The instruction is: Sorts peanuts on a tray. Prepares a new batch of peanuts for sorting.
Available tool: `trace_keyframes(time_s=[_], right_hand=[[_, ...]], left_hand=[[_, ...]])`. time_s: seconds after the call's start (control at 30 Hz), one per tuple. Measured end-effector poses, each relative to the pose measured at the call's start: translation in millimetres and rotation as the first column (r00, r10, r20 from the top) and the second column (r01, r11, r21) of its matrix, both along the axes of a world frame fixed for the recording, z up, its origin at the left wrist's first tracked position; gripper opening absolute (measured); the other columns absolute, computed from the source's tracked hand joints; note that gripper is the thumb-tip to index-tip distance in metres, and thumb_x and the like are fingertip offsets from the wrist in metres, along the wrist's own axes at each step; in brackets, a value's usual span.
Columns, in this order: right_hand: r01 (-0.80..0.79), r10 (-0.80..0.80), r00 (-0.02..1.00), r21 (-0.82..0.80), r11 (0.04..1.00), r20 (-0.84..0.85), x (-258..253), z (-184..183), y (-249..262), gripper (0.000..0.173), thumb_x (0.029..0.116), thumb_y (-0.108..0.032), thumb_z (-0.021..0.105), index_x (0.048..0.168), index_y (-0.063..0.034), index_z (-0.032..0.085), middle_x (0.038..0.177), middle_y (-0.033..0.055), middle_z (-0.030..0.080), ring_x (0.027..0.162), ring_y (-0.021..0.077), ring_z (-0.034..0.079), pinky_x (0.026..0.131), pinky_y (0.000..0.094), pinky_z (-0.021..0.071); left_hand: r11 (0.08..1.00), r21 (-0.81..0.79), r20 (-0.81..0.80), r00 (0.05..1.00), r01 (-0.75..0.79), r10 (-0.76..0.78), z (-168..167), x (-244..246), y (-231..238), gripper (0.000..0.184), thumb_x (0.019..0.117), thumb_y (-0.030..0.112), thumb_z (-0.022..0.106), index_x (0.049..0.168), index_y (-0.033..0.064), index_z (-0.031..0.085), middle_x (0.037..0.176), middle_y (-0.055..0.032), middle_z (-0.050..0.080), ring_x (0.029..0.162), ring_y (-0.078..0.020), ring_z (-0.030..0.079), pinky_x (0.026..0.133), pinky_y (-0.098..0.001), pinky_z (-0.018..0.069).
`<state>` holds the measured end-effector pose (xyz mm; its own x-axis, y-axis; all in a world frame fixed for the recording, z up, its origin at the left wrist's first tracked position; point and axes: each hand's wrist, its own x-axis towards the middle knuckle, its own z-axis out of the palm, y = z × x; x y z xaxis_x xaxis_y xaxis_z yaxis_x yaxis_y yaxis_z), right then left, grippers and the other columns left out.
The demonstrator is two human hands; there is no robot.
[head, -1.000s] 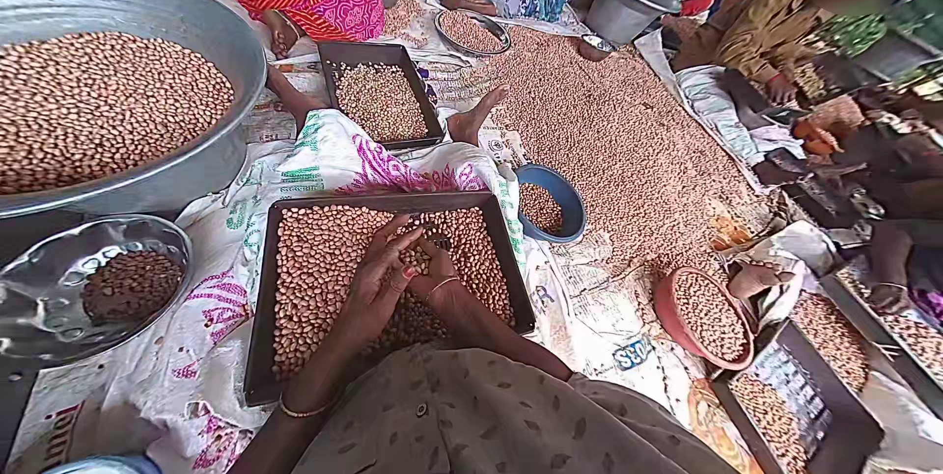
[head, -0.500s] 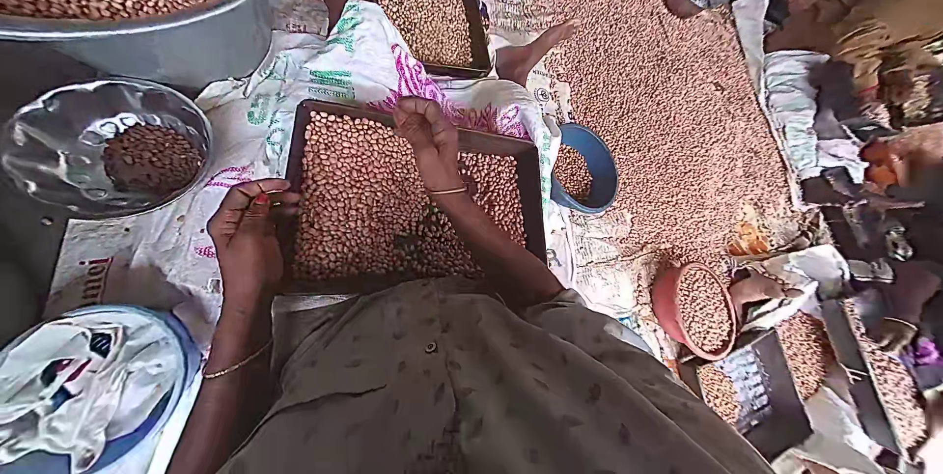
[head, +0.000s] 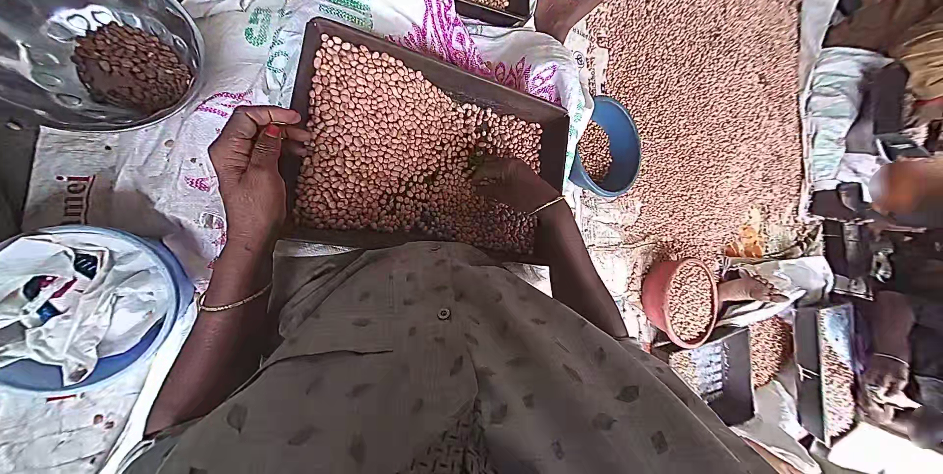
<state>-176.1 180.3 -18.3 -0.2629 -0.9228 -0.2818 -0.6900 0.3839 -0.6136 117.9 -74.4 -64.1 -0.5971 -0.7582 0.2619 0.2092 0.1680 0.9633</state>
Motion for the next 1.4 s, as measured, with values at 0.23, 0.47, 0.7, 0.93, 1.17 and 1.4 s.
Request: trace_keyframes(time_s=[0.23,0.47,0.7,0.93,1.17,1.4], right_hand=[[-0.185,0.205,0.979,-0.346,0.92,0.022,63.2,12.3,-66.4,0.021,0.0949,0.004,0.057,0.105,0.0035,0.074,0.114,0.0181,0.072,0.108,0.0261,0.07,0.097,0.0408,0.0567],[-0.301,0.239,0.945,-0.316,0.9,-0.221,147.8,-8.1,-175.9,0.024,0.0978,-0.012,0.066,0.118,-0.0005,0.073,0.125,0.0215,0.067,0.117,0.0338,0.066,0.091,0.0449,0.0576],[-0.321,0.177,0.884,-0.286,0.903,-0.432,165.1,-34.1,-177.9,0.016,0.0969,-0.007,0.064,0.107,-0.0008,0.074,0.117,0.0187,0.07,0.104,0.0326,0.072,0.076,0.0421,0.0605],[-0.384,0.284,0.882,-0.223,0.896,-0.376,156.8,-29.7,-173.9,0.019,0.097,-0.007,0.062,0.112,-0.0021,0.073,0.111,0.0178,0.071,0.087,0.033,0.073,0.068,0.0468,0.0589],[0.397,-0.008,0.859,-0.656,0.642,0.512,106.6,3.6,-183.3,0.021,0.0968,0.006,0.058,0.116,0.0139,0.06,0.1,0.015,0.07,0.065,0.0098,0.063,0.058,0.024,0.0562],[0.407,-0.075,0.808,-0.461,0.788,0.584,87.8,13.9,-161.5,0.015,0.1009,0.002,0.053,0.108,0.0078,0.065,0.091,0.0102,0.072,0.075,0.013,0.072,0.069,0.0287,0.0629]], left_hand=[[0.982,0.125,-0.062,0.987,-0.138,0.147,2.0,-7.3,-5.4,0.026,0.1067,0.004,0.035,0.121,0.0086,0.055,0.112,0.004,0.065,0.092,-0.0078,0.068,0.082,-0.0269,0.0582],[0.922,0.306,-0.006,0.968,-0.237,0.251,15.0,-4.6,5.6,0.03,0.1059,0.001,0.029,0.115,0.0087,0.057,0.109,0.0024,0.064,0.09,-0.0073,0.067,0.082,-0.0258,0.0564],[0.946,0.24,-0.044,0.971,-0.22,0.236,1.2,-11.3,-10.7,0.028,0.1034,0.002,0.036,0.109,0.0105,0.062,0.108,0.005,0.069,0.097,-0.0093,0.068,0.083,-0.0298,0.058],[0.947,0.235,-0.04,0.971,-0.218,0.234,1.3,-11.9,-10.4,0.027,0.104,0.003,0.036,0.109,0.0093,0.061,0.11,0.0045,0.068,0.097,-0.008,0.068,0.084,-0.0291,0.0573],[0.968,0.128,-0.054,0.973,-0.216,0.225,-4.7,-12.0,-11.0,0.026,0.1048,0.005,0.037,0.111,0.0043,0.062,0.118,-0.0016,0.063,0.102,-0.0104,0.066,0.084,-0.0308,0.0585],[0.974,0.098,-0.014,0.978,-0.206,0.208,1.5,-10.9,-7.4,0.027,0.105,0.004,0.036,0.113,0.0038,0.061,0.12,-0.0018,0.062,0.102,-0.0083,0.065,0.084,-0.0284,0.0574]])
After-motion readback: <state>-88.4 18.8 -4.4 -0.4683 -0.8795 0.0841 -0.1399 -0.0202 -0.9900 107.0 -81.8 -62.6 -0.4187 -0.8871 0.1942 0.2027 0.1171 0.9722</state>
